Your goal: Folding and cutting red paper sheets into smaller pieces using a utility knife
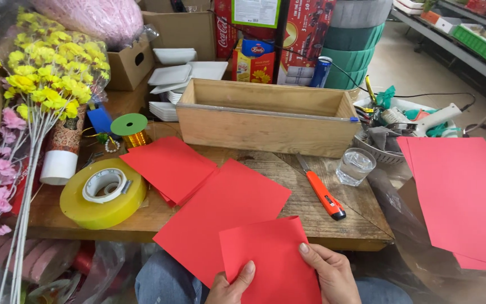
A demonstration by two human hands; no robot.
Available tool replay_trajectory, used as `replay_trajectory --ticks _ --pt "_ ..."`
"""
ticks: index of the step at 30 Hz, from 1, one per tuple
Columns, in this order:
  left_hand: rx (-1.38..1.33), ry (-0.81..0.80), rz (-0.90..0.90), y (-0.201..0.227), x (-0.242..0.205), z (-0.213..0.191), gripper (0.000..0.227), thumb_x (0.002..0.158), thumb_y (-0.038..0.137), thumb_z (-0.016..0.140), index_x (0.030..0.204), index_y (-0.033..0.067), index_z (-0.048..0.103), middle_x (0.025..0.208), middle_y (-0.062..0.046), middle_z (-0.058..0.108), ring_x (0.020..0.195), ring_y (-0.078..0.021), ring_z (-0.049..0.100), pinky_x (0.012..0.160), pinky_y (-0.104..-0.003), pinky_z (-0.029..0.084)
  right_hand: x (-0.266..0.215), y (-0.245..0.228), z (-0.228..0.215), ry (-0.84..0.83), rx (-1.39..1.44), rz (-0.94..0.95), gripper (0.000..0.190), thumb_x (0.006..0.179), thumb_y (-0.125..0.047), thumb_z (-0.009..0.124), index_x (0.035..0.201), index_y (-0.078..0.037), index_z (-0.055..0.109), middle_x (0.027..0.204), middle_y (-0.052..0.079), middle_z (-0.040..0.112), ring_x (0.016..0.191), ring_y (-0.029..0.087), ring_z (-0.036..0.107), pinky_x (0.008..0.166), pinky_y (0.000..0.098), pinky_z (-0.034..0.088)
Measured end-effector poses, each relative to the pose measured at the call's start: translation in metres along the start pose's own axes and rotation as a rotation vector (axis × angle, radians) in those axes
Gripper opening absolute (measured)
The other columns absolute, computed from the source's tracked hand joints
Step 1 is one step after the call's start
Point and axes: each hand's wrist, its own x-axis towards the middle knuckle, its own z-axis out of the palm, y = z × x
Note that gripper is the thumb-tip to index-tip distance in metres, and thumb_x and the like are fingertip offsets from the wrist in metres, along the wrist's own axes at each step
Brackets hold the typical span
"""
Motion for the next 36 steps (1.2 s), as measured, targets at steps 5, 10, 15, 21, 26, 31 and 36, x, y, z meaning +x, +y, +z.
replay_trajectory --ticks 5,10,15,21,26,31,36 --pt "-0.055 0.037 0.001 0.004 -0.006 0.000 0.051 0.072 0.047 0.086 0.102 0.0061 0.087 0.103 -0.007 0.090 0.107 -0.0214 0.081 0.096 -0.028 0.060 -0.003 -0.002 0.004 0.003 -0.018 -0.013 0.024 0.097 -0.004 0.070 0.100 0.018 0.079 0.082 0.032 0.076 0.068 0.034 0.068 0.060 0.0433 0.055" --pt "-0.060 0.080 -0.047 -0.003 -0.006 0.007 0.052 0.069 0.048 0.089 0.100 0.0068 0.084 0.100 -0.008 0.088 0.102 -0.0229 0.080 0.092 -0.029 0.059 -0.009 -0.016 0.019 0.053 0.029 0.013 0.025 0.093 0.001 0.069 0.108 0.019 0.076 0.099 0.038 0.077 0.084 0.044 0.071 0.076 0.0539 0.059" --pt "-0.099 0.025 0.014 -0.004 -0.003 0.005 0.049 0.072 0.044 0.087 0.103 0.0065 0.088 0.101 -0.009 0.091 0.104 -0.0220 0.083 0.093 -0.029 0.061 -0.004 -0.013 0.014 0.045 0.010 -0.030 0.018 0.094 0.001 0.071 0.100 0.017 0.077 0.092 0.034 0.078 0.078 0.040 0.072 0.071 0.0499 0.060" --pt "-0.021 0.127 -0.047 -0.018 0.000 0.012 0.048 0.069 0.051 0.092 0.086 0.0081 0.079 0.076 -0.004 0.079 0.077 -0.0207 0.075 0.075 -0.027 0.057 -0.003 -0.017 0.019 0.077 -0.001 -0.090 0.020 0.090 0.003 0.074 0.102 0.018 0.078 0.092 0.033 0.078 0.079 0.038 0.072 0.071 0.0484 0.059" --pt "-0.173 0.035 0.101 -0.024 0.005 0.013 0.037 0.075 0.036 0.090 0.081 -0.0006 0.090 0.067 -0.010 0.079 0.067 -0.0217 0.074 0.063 -0.031 0.055 0.000 -0.021 0.020 0.053 0.031 -0.123 0.019 0.089 0.003 0.075 0.102 0.016 0.077 0.095 0.028 0.078 0.084 0.034 0.071 0.078 0.0441 0.058" --pt "-0.261 0.009 0.207 -0.055 0.034 0.026 0.031 0.075 0.030 0.090 0.079 -0.0004 0.086 0.064 -0.012 0.080 0.061 -0.0258 0.075 0.060 -0.034 0.056 0.010 -0.012 0.011 0.031 0.027 -0.159 0.017 0.090 0.000 0.076 0.099 0.015 0.078 0.087 0.027 0.078 0.074 0.031 0.070 0.067 0.0415 0.057" --pt "-0.252 0.017 0.248 -0.047 0.017 0.023 0.031 0.076 0.030 0.091 0.072 -0.0010 0.087 0.062 -0.011 0.078 0.062 -0.0245 0.076 0.061 -0.034 0.056 0.005 -0.019 0.017 0.060 0.014 -0.145 0.013 0.088 0.000 0.080 0.093 0.011 0.077 0.085 0.023 0.078 0.073 0.029 0.070 0.069 0.0394 0.057"
